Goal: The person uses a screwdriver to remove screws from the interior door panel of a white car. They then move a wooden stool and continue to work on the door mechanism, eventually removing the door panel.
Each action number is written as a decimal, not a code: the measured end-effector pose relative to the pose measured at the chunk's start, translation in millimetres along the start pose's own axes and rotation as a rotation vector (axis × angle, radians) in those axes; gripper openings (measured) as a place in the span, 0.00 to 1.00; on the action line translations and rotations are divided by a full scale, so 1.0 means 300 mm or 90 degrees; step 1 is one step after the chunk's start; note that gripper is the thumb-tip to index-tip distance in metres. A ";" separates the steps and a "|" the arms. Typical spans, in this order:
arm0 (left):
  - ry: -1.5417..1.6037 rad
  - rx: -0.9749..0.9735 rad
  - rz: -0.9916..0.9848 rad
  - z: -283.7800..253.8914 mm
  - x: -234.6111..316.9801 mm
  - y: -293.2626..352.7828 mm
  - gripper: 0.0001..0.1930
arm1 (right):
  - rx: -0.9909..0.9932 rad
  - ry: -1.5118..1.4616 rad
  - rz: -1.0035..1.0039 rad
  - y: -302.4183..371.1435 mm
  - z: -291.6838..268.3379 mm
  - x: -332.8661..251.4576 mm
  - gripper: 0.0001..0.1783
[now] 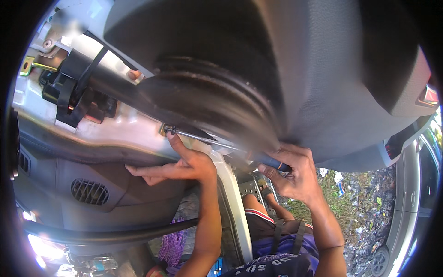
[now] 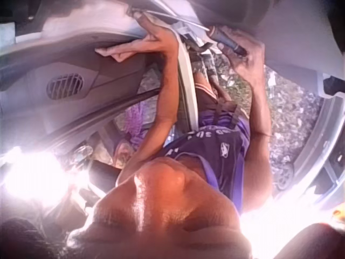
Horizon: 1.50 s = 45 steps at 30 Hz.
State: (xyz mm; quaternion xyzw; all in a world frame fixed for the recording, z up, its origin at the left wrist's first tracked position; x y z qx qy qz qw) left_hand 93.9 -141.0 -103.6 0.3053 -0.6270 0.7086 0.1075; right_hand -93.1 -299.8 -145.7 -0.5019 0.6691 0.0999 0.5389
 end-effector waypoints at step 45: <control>-0.172 -0.141 0.044 0.020 0.049 0.015 0.14 | -0.026 0.760 -0.295 -0.049 -0.076 -0.422 0.30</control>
Point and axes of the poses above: each hand's wrist, its own y-axis away from the middle knuckle, its own z-axis out of the palm, x = y × z, the point moved 8 cm from there along -y, towards the middle knuckle, and after that the axes turned 14 degrees about -x, right-handed, at the moved point
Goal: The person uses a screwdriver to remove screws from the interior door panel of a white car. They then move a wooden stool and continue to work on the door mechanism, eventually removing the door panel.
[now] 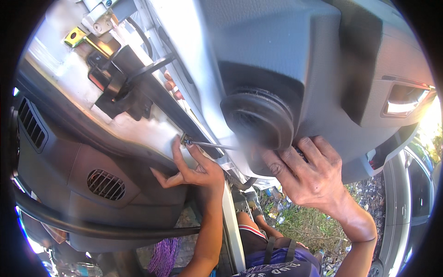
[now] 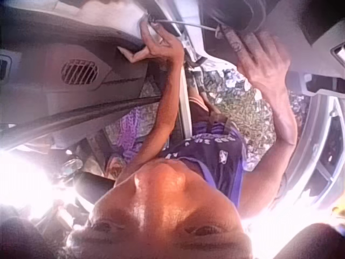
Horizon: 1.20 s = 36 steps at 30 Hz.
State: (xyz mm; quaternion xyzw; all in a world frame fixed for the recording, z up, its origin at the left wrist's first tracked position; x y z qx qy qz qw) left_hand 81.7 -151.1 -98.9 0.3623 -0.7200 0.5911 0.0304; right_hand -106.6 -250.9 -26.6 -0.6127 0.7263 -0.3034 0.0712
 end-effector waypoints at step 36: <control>-0.028 0.031 0.040 -0.004 0.021 0.004 0.10 | 0.009 0.007 -0.016 0.007 -0.007 -0.012 0.32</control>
Point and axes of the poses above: each hand's wrist, its own y-axis away from the middle knuckle, its own z-axis out of the palm, x = y × z, the point moved 8 cm from there along -y, towards the middle knuckle, and after that the axes turned 14 degrees about -x, right-handed, at the moved point
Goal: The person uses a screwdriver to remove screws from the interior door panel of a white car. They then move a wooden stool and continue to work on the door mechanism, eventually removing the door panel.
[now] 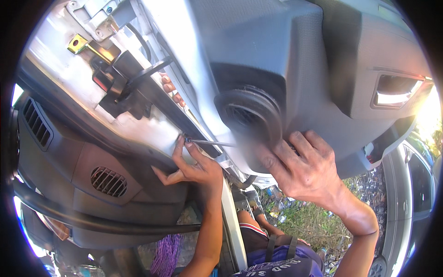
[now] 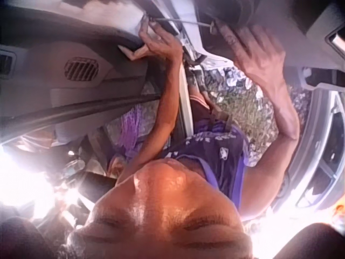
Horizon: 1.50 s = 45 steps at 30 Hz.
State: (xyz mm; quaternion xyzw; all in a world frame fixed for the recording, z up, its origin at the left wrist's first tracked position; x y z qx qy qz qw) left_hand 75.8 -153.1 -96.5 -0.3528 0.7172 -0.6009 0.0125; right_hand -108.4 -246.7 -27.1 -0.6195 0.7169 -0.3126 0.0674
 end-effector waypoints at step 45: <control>0.127 -0.038 -0.081 -0.019 -0.045 -0.007 0.09 | 0.044 0.040 0.077 -0.024 0.073 -0.020 0.30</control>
Point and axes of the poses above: each hand's wrist, its own y-axis away from the middle knuckle, its own z-axis out of the palm, x = y × z, the point moved 8 cm from there along -y, towards the middle knuckle, and after that the axes turned 14 degrees about -x, right-handed, at the moved point
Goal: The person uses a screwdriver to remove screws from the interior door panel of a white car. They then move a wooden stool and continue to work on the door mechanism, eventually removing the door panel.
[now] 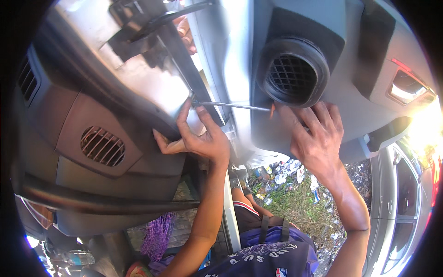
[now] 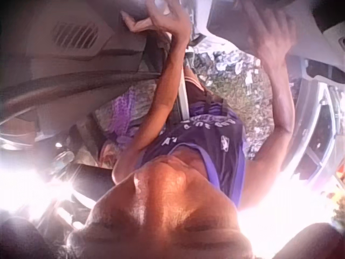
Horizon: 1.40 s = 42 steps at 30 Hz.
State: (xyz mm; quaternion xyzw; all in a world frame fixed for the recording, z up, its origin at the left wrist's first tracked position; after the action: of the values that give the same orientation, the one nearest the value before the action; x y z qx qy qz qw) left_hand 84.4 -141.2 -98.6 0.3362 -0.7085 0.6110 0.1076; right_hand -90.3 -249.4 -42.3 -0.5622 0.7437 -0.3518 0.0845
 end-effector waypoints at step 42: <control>-0.046 0.049 0.093 0.035 -0.051 0.048 0.13 | -0.250 -0.176 0.095 0.138 0.093 -0.026 0.24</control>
State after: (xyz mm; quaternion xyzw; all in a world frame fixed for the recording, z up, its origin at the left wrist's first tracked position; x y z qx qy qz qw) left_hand 90.0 -145.4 -121.1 0.3095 -0.7108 0.6312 0.0239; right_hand -105.2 -249.3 -90.7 -0.5541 0.8186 -0.1133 0.1003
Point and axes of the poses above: each hand's wrist, its own y-axis away from the middle knuckle, its own z-axis out of the palm, x = y × z, the point moved 8 cm from there along -y, towards the middle knuckle, and after that the axes turned 14 degrees about -x, right-handed, at the moved point
